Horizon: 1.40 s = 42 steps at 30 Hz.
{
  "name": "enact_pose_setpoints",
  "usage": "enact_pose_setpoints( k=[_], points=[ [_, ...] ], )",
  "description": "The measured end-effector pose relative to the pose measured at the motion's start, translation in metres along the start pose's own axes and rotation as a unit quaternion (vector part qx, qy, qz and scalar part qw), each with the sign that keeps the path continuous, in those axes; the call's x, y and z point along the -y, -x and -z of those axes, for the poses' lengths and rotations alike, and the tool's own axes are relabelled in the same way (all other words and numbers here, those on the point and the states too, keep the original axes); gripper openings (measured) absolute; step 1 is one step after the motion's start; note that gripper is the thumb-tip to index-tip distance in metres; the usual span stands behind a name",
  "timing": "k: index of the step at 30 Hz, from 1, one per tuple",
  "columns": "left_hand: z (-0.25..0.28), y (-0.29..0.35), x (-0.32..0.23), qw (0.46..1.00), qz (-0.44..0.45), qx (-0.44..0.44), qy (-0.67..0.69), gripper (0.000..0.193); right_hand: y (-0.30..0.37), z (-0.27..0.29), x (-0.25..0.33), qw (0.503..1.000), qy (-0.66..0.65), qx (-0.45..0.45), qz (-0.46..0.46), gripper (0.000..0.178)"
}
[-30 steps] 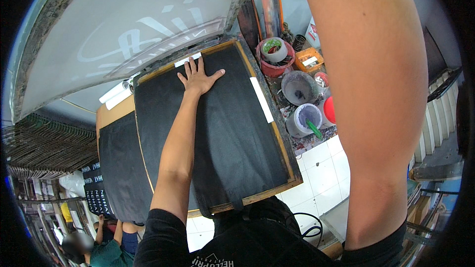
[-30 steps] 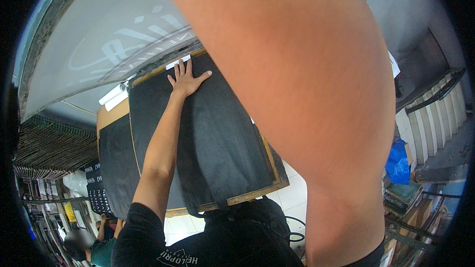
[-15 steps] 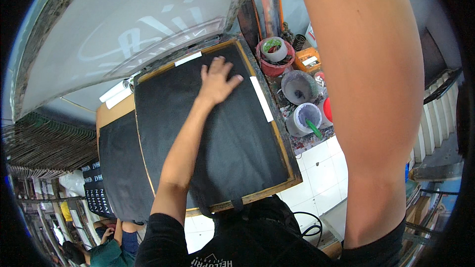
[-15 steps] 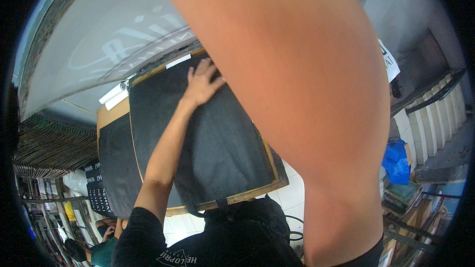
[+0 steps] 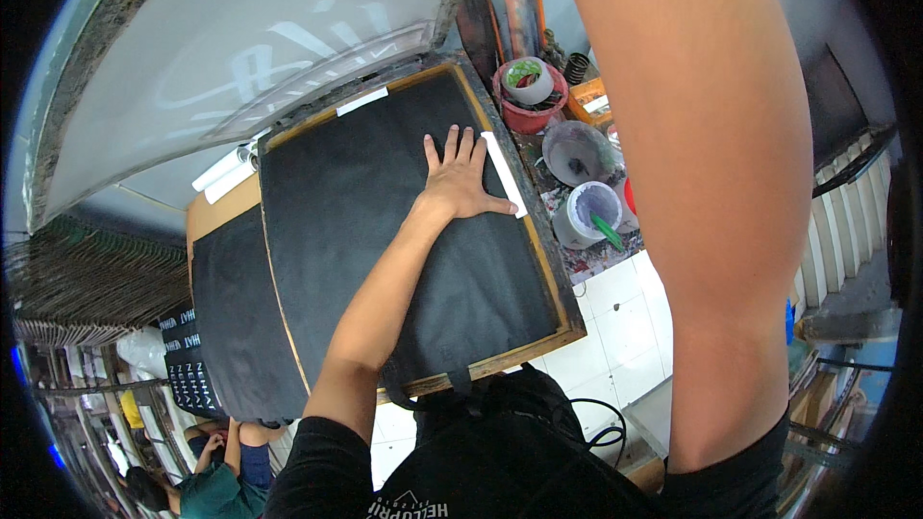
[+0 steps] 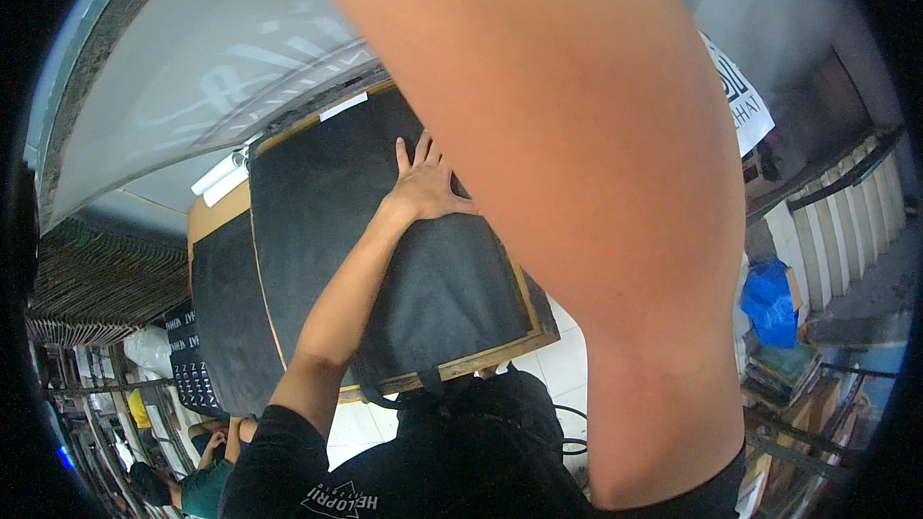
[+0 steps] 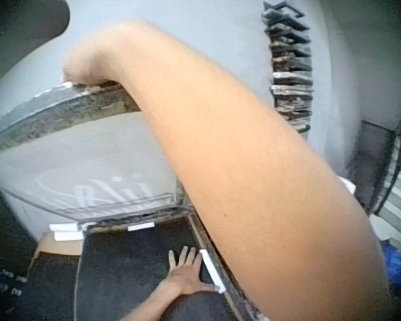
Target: The person performs screen printing on black bags, using a squeegee to spread white ink through a screen, lifting the screen after each print, and moving the finished bags onto a stack.
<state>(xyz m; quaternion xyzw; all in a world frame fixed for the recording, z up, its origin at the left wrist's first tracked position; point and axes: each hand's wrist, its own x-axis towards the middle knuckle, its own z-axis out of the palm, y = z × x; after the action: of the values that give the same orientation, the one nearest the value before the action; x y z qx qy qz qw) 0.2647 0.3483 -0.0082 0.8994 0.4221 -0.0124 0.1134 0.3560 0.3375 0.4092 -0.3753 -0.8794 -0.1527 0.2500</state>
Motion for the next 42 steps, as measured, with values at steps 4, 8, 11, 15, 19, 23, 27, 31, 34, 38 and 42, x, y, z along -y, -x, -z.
enact_pose_setpoints(
  k=[4, 8, 11, 15, 19, 23, 27, 31, 34, 38, 42],
  points=[
    [0.007, -0.004, 0.000, 0.999, 0.016, 0.032, 0.018, 0.141, 0.000, -0.001, 0.004, 1.000, -0.001, 0.003, 0.000, 0.042],
    [0.012, -0.010, 0.040, 0.992, 0.084, -0.044, 0.078, 0.120, 0.001, 0.001, 0.007, 1.000, 0.001, 0.007, -0.001, 0.041],
    [0.023, -0.016, 0.091, 0.977, 0.197, -0.053, 0.056, 0.112, 0.001, 0.000, 0.007, 1.000, -0.002, 0.011, -0.001, 0.041],
    [0.029, -0.023, 0.134, 0.972, 0.232, -0.025, 0.032, 0.109, 0.001, 0.001, 0.007, 1.000, -0.008, 0.016, 0.000, 0.041],
    [0.038, -0.018, 0.156, 0.970, 0.219, -0.072, 0.082, 0.105, -0.001, 0.002, 0.013, 0.999, -0.026, 0.017, 0.012, 0.041],
    [0.068, 0.015, 0.135, 0.925, 0.102, -0.254, 0.265, 0.073, 0.005, 0.005, 0.015, 0.998, -0.053, 0.038, 0.010, 0.041],
    [0.149, 0.133, 0.058, 0.754, -0.091, -0.381, 0.527, 0.050, 0.045, 0.025, 0.037, 0.980, -0.162, 0.085, -0.081, 0.042],
    [0.139, 0.299, 0.035, 0.611, -0.168, -0.466, 0.617, 0.050, 0.106, -0.049, 0.107, 0.983, -0.115, -0.077, -0.121, 0.034],
    [0.100, 0.362, 0.004, 0.625, 0.011, -0.353, 0.696, 0.042, 0.174, -0.057, 0.140, 0.961, -0.233, 0.009, -0.147, 0.034],
    [0.014, 0.410, -0.023, 0.536, 0.191, -0.207, 0.796, 0.033, 0.175, -0.108, 0.114, 0.961, -0.233, 0.038, -0.144, 0.038],
    [-0.031, 0.411, -0.032, 0.331, 0.262, -0.159, 0.892, 0.029, 0.121, -0.221, 0.037, 0.951, -0.198, 0.061, -0.228, 0.047]
  ],
)
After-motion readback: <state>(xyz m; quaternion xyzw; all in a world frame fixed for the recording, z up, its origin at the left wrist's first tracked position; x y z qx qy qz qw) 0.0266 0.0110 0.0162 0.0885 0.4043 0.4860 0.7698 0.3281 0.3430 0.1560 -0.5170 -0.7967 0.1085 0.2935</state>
